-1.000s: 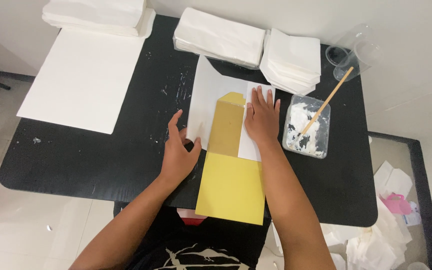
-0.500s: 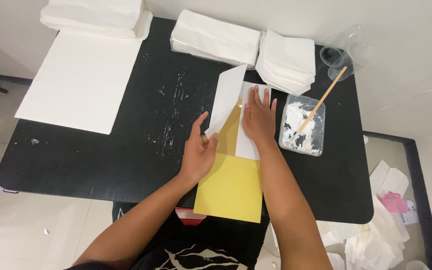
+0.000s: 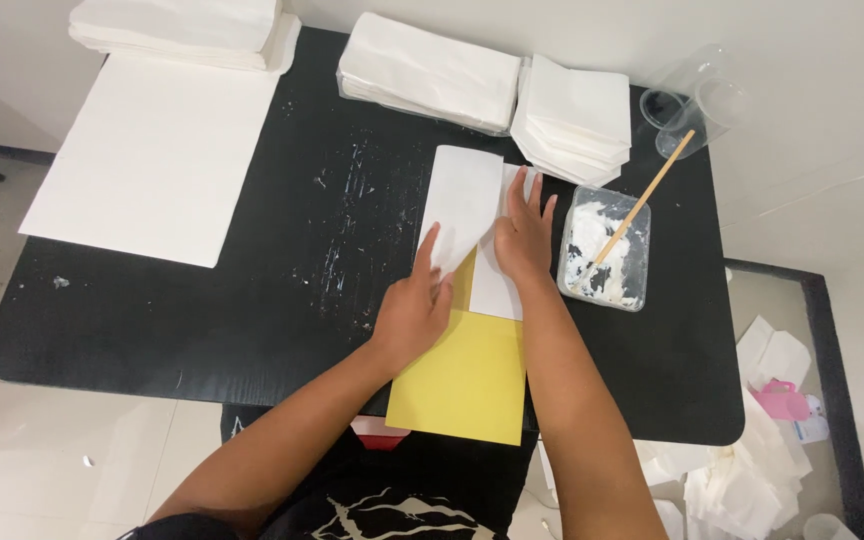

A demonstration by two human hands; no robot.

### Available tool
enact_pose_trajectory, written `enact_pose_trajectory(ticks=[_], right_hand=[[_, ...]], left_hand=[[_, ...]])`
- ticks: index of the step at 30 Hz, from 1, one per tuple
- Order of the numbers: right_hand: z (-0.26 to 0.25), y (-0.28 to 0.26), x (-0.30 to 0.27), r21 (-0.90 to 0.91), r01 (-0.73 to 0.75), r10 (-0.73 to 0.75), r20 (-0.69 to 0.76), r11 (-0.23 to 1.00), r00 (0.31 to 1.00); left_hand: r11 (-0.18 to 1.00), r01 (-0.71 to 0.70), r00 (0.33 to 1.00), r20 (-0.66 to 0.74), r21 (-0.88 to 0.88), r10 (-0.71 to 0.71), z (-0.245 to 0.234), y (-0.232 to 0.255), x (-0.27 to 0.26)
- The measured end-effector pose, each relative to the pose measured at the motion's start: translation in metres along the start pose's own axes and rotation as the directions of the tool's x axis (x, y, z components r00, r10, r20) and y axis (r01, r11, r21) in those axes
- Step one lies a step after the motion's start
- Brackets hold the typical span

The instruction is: Folding and gluing paper components to assemble a paper bag on a workbench.

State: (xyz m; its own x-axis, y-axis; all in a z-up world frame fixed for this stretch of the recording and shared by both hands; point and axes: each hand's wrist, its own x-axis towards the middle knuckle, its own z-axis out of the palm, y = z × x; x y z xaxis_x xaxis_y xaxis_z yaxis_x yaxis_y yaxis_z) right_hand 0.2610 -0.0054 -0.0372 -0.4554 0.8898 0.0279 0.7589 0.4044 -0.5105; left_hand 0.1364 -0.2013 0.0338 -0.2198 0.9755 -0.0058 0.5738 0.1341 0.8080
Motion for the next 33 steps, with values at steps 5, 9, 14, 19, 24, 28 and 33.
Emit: enact_pose_trajectory(ticks=[5, 9, 14, 19, 24, 28, 33], right_hand=[[0.004, 0.007, 0.004, -0.029, -0.011, 0.011, 0.002, 1.000, 1.000], [0.005, 0.011, 0.004, -0.039, -0.009, 0.009, -0.009, 0.999, 1.000], [0.002, 0.005, 0.001, 0.009, -0.002, 0.002, -0.002, 1.000, 1.000], [0.002, 0.005, 0.002, -0.028, 0.003, -0.003, 0.001, 1.000, 1.000], [-0.007, -0.005, -0.003, 0.030, 0.007, -0.007, 0.005, 1.000, 1.000], [-0.008, -0.006, -0.004, 0.090, 0.010, -0.010, -0.002, 0.996, 1.000], [-0.019, -0.023, -0.011, 0.148, 0.003, -0.002, -0.006, 0.989, 1.000]], left_hand=[[0.985, -0.064, 0.998, 0.013, 0.162, 0.062, 0.002, 0.005, -0.002], [0.908, -0.144, 0.989, 0.034, 0.394, 0.142, 0.014, 0.002, 0.002], [0.915, -0.189, 0.979, 0.143, 0.356, 0.147, 0.008, -0.001, 0.000], [0.856, -0.377, 0.923, 0.226, 0.353, 0.313, 0.014, -0.029, 0.004], [0.808, -0.511, 0.828, 0.420, 0.292, 0.372, -0.005, -0.020, -0.001], [0.774, -0.540, 0.783, 0.534, 0.331, 0.318, -0.002, -0.019, -0.008], [0.728, -0.561, 0.781, 0.544, 0.394, 0.308, 0.006, -0.021, 0.003]])
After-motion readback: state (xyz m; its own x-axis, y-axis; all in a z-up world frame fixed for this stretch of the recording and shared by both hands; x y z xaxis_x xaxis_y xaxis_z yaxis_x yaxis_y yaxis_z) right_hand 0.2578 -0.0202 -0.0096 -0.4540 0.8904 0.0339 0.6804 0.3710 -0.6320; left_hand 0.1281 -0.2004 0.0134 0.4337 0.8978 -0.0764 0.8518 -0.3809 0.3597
